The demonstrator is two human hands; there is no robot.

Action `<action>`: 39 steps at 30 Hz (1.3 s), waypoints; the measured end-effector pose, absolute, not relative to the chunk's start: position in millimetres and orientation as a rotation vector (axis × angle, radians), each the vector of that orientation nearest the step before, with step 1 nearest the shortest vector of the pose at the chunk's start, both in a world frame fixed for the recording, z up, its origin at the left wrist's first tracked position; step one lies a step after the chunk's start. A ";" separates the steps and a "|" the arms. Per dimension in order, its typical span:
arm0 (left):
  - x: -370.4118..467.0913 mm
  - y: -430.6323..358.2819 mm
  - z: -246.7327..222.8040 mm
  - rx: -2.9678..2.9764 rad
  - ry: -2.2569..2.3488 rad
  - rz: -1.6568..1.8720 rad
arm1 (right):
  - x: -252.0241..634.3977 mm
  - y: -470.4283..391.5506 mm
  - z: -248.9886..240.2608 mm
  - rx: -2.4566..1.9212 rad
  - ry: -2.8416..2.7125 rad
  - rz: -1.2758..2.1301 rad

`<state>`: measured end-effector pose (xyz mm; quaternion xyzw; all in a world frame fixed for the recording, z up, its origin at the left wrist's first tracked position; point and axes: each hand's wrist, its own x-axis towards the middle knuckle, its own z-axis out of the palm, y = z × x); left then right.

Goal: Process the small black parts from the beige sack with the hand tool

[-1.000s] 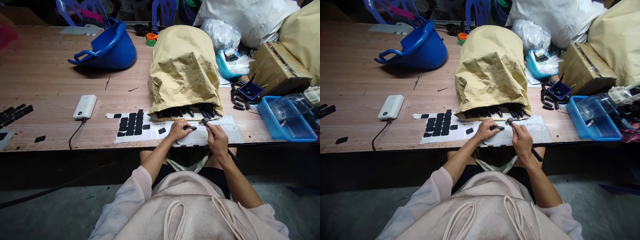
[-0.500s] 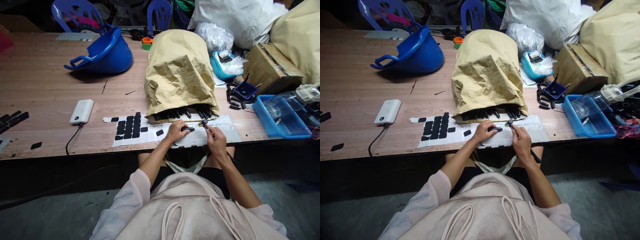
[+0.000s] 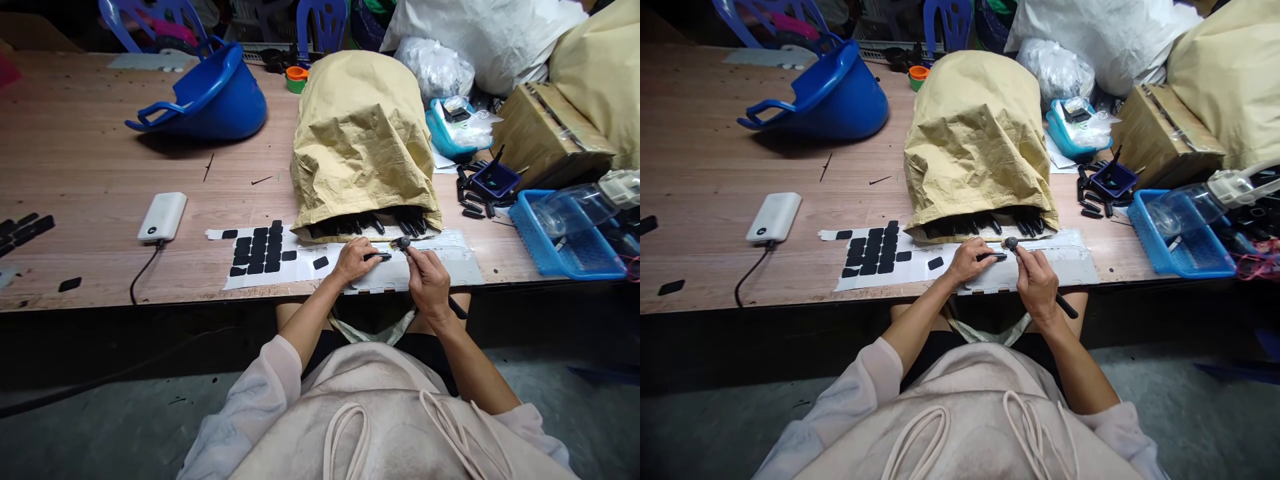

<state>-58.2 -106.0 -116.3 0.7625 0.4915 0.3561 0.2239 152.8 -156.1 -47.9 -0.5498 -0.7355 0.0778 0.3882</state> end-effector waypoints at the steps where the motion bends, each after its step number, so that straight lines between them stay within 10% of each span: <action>1: -58.1 -106.2 -116.1 2.107 1.351 0.984 | 152.2 -157.4 -50.9 -1.392 -1.878 0.170; 25: -56.4 -110.3 -106.4 2.131 1.431 0.872 | 234.9 -112.6 -98.0 -1.475 -2.062 -0.343; 39: -58.5 -106.9 -108.7 2.007 1.454 0.889 | 169.4 -134.8 -76.4 -1.271 -2.034 0.042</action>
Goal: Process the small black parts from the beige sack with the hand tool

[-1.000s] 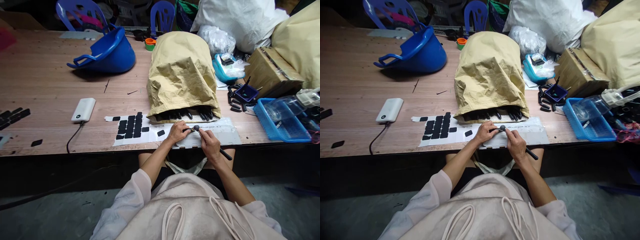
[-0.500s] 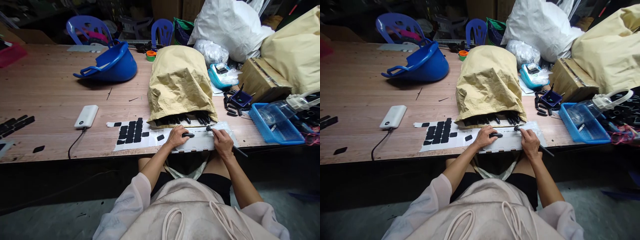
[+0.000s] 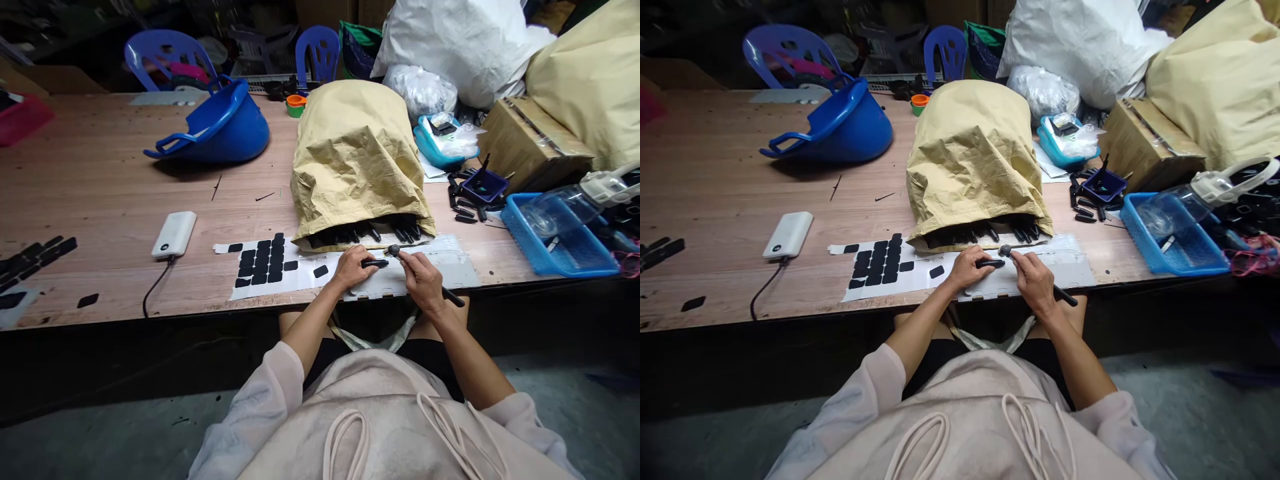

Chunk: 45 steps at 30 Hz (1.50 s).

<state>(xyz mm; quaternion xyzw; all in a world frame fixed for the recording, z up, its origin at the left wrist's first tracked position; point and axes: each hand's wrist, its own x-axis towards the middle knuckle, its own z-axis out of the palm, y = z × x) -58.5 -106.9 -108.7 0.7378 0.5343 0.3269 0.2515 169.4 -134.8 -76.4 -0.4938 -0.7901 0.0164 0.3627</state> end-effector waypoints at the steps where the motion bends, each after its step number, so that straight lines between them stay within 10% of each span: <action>1: -58.4 -107.1 -108.2 2.002 1.453 0.889 | 163.2 -136.9 -74.2 -1.246 -2.039 0.074; 45: -47.3 -159.8 -89.9 2.233 1.235 0.833 | 264.0 -104.3 -117.1 -1.425 -2.078 -0.210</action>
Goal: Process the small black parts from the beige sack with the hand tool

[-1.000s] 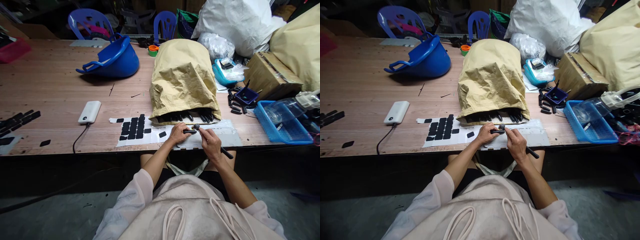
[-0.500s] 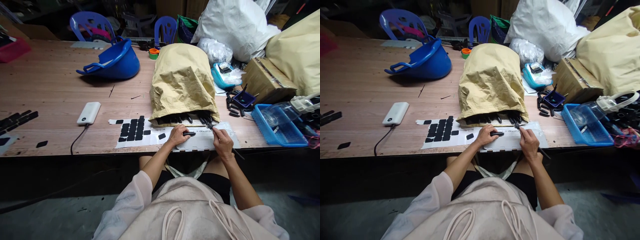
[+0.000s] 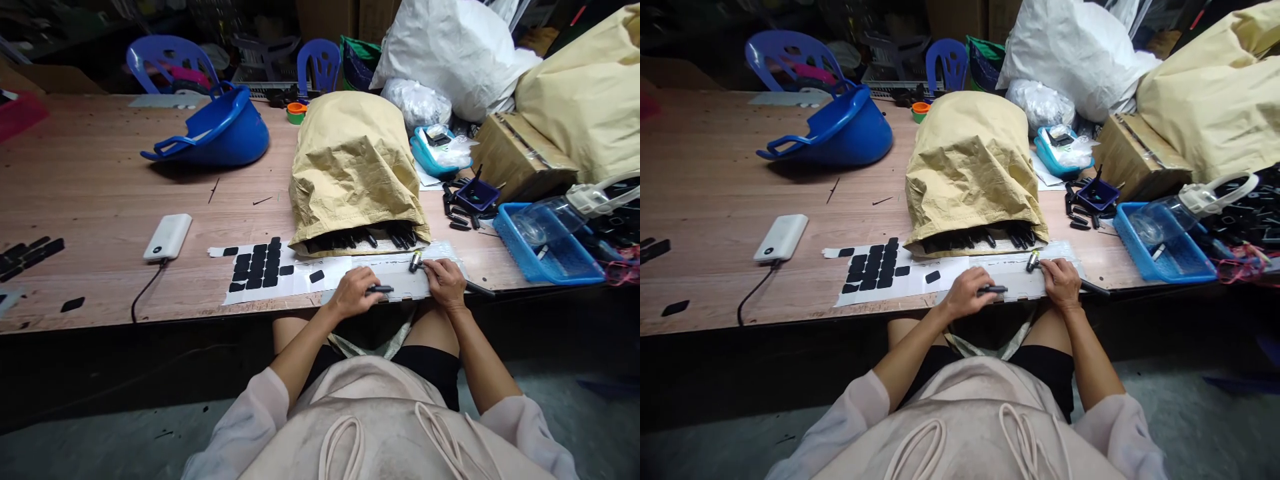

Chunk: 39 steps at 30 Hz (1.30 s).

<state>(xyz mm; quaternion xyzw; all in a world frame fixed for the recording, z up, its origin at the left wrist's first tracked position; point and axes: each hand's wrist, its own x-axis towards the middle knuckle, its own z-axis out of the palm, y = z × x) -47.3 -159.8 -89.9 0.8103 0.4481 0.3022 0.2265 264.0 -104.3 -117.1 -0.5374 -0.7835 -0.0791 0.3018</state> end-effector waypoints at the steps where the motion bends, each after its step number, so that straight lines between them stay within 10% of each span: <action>1: -43.9 -176.8 -92.7 2.233 1.147 0.814 | 264.1 -104.6 -117.3 -1.428 -2.077 -0.214; 12: -21.9 -229.6 -175.6 1.710 1.588 0.095 | 261.4 -106.4 -115.8 -1.461 -2.065 -0.220; 20: -29.3 -194.5 -89.4 1.918 0.916 0.313 | 261.4 -106.1 -119.8 -1.467 -2.053 -0.215; 24: -35.9 -112.8 -52.9 2.156 1.355 0.666 | 261.6 -105.0 -119.5 -1.450 -2.059 -0.230; 39: -39.8 -91.8 -47.3 2.532 1.367 0.556 | 260.1 -108.0 -116.8 -1.469 -2.066 -0.221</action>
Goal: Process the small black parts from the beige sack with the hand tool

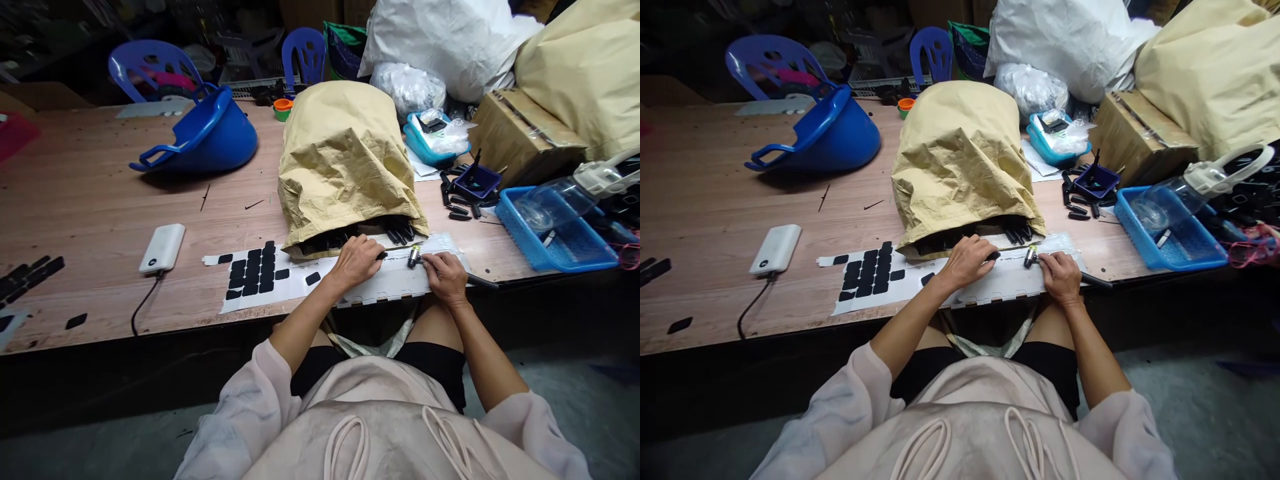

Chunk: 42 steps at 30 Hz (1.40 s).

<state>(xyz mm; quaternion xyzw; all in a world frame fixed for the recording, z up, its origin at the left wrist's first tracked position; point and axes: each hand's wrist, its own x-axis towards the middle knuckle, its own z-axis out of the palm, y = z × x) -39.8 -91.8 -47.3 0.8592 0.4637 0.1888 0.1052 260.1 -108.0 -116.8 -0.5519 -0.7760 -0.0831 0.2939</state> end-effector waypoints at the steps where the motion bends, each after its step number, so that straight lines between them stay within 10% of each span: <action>1: -42.7 -98.8 -52.5 2.507 1.371 0.541 | 260.3 -107.8 -117.1 -1.466 -2.064 -0.229; 42: -52.2 -114.0 -101.7 1.928 1.561 0.787 | 147.3 -151.8 -69.6 -1.344 -2.032 0.060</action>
